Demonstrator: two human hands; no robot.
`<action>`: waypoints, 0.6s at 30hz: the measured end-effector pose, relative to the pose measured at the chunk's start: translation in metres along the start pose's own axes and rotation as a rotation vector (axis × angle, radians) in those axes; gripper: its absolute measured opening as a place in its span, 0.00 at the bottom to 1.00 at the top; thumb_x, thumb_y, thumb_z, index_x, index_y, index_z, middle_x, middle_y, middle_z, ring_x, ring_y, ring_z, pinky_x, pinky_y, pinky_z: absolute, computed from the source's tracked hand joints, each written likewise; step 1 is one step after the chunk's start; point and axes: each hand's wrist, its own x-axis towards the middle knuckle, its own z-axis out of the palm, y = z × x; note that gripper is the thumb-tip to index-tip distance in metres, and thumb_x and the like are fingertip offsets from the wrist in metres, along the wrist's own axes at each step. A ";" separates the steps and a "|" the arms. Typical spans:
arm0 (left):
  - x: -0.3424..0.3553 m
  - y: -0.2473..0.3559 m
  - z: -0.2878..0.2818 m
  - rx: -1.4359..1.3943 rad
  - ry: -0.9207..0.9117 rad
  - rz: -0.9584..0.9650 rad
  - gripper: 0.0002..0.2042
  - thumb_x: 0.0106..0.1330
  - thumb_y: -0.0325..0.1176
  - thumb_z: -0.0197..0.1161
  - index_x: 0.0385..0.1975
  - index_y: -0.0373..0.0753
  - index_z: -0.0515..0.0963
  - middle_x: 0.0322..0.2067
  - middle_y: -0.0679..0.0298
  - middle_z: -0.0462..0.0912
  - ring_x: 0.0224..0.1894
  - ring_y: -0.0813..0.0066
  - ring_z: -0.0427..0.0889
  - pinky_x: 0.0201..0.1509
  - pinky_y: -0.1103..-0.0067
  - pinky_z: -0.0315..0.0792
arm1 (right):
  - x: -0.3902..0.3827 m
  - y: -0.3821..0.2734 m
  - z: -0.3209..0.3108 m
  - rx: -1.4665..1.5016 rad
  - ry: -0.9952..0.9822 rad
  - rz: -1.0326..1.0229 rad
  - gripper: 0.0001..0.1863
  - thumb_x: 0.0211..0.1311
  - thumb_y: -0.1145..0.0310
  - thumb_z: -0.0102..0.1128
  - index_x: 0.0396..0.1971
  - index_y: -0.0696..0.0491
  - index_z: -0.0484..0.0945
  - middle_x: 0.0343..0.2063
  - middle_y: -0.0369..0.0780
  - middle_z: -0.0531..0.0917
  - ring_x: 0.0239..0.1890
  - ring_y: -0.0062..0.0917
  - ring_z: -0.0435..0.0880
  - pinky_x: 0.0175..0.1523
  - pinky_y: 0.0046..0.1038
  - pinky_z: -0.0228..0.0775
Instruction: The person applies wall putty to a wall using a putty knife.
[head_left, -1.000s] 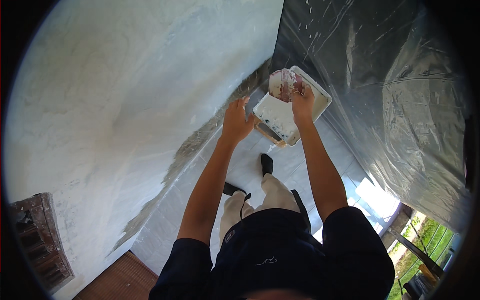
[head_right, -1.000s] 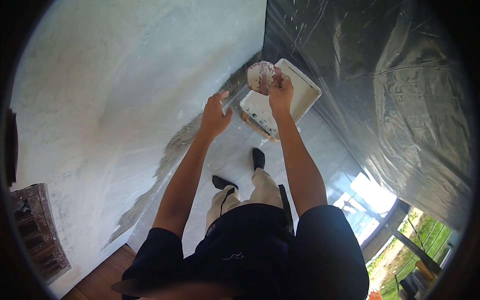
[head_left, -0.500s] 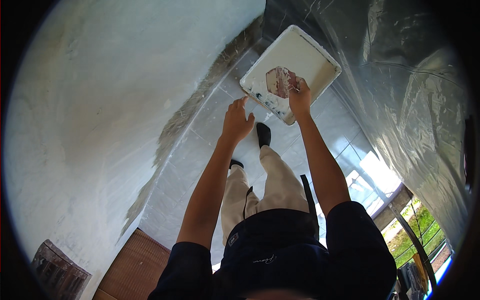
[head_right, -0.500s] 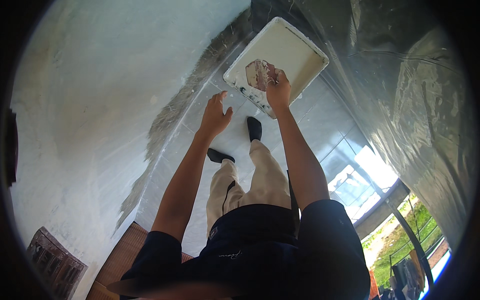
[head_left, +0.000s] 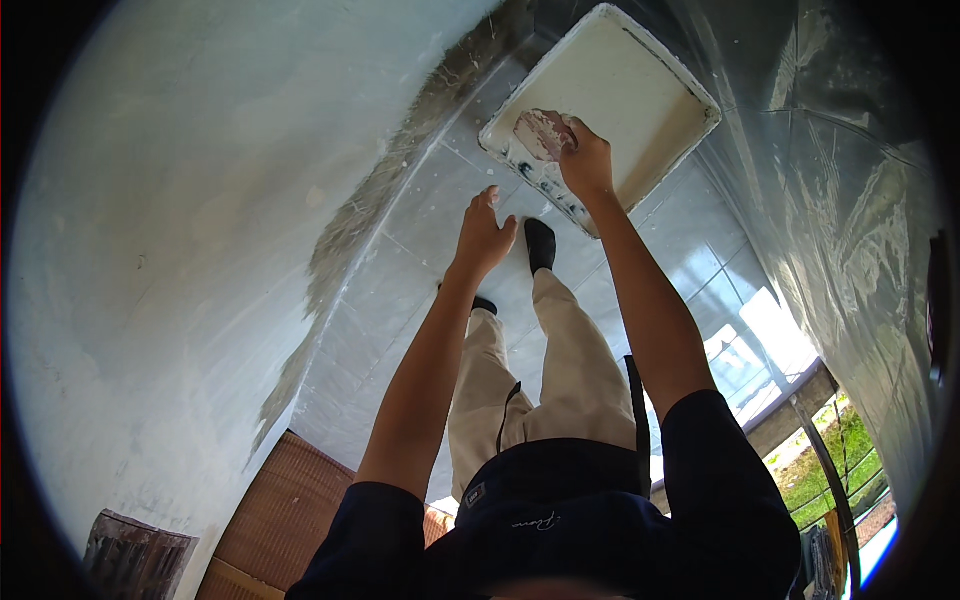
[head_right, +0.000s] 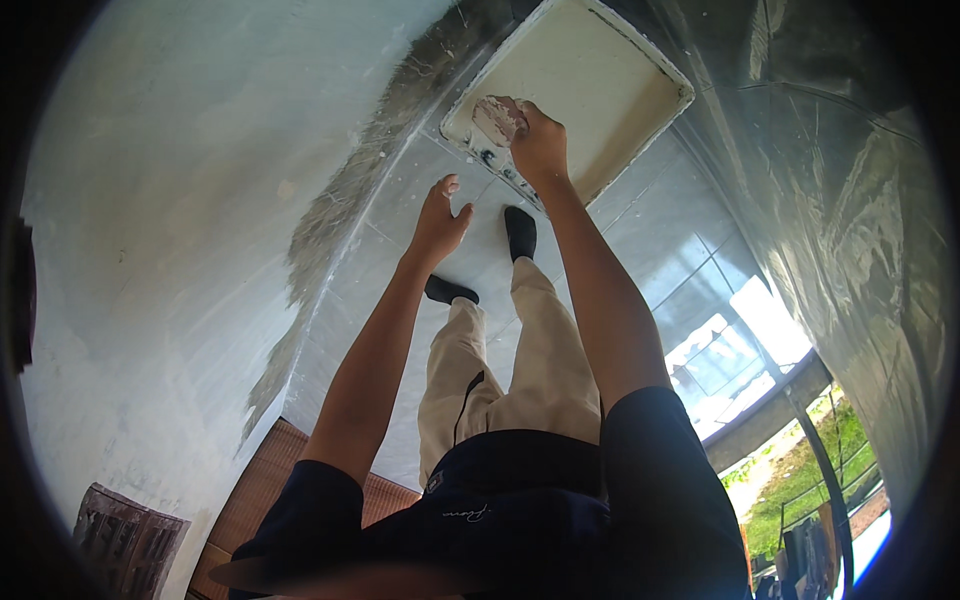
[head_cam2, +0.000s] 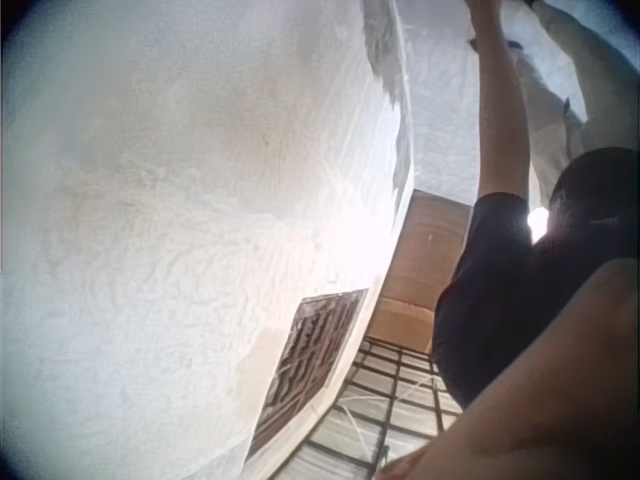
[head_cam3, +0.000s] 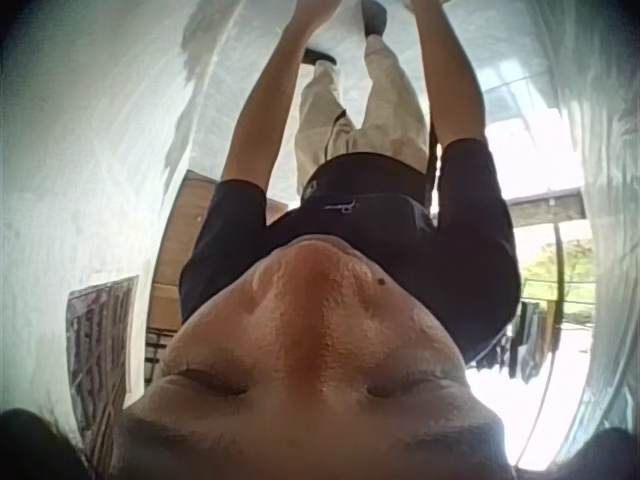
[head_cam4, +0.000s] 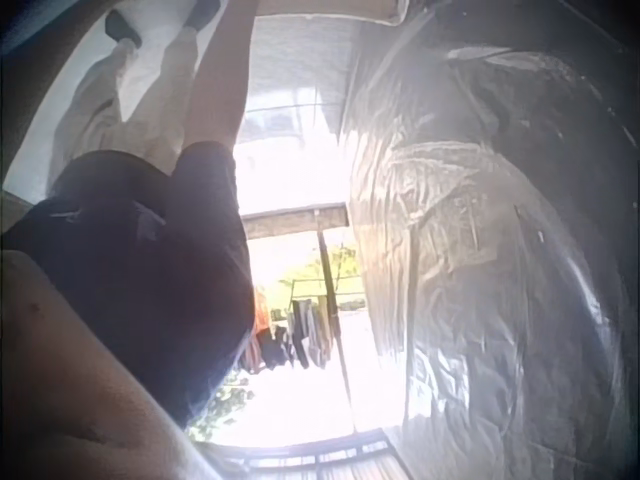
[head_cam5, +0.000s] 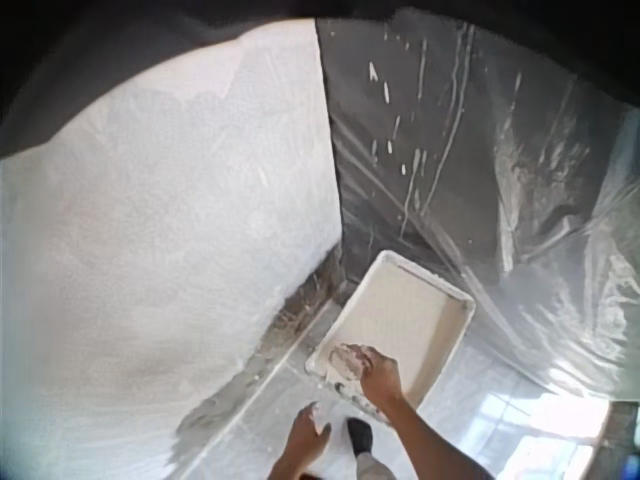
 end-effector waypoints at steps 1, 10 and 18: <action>0.003 -0.002 0.003 -0.050 0.019 -0.023 0.29 0.59 0.31 0.61 0.60 0.29 0.61 0.53 0.42 0.71 0.57 0.45 0.70 0.62 0.62 0.64 | 0.003 0.002 0.004 0.002 -0.004 0.004 0.16 0.58 0.78 0.54 0.47 0.58 0.78 0.39 0.52 0.84 0.43 0.45 0.84 0.48 0.36 0.75; 0.044 -0.019 0.009 -0.191 0.133 -0.060 0.35 0.58 0.31 0.63 0.64 0.25 0.56 0.57 0.38 0.67 0.62 0.44 0.65 0.67 0.63 0.60 | 0.017 0.014 0.036 -0.003 0.032 -0.023 0.19 0.51 0.79 0.53 0.45 0.56 0.80 0.35 0.52 0.84 0.39 0.48 0.83 0.47 0.42 0.76; 0.067 -0.027 0.012 -0.296 0.126 -0.071 0.38 0.58 0.30 0.64 0.67 0.28 0.54 0.62 0.43 0.62 0.65 0.50 0.63 0.65 0.66 0.62 | 0.022 0.006 0.039 -0.143 0.016 -0.170 0.16 0.53 0.79 0.54 0.44 0.59 0.80 0.34 0.53 0.83 0.36 0.46 0.84 0.43 0.38 0.77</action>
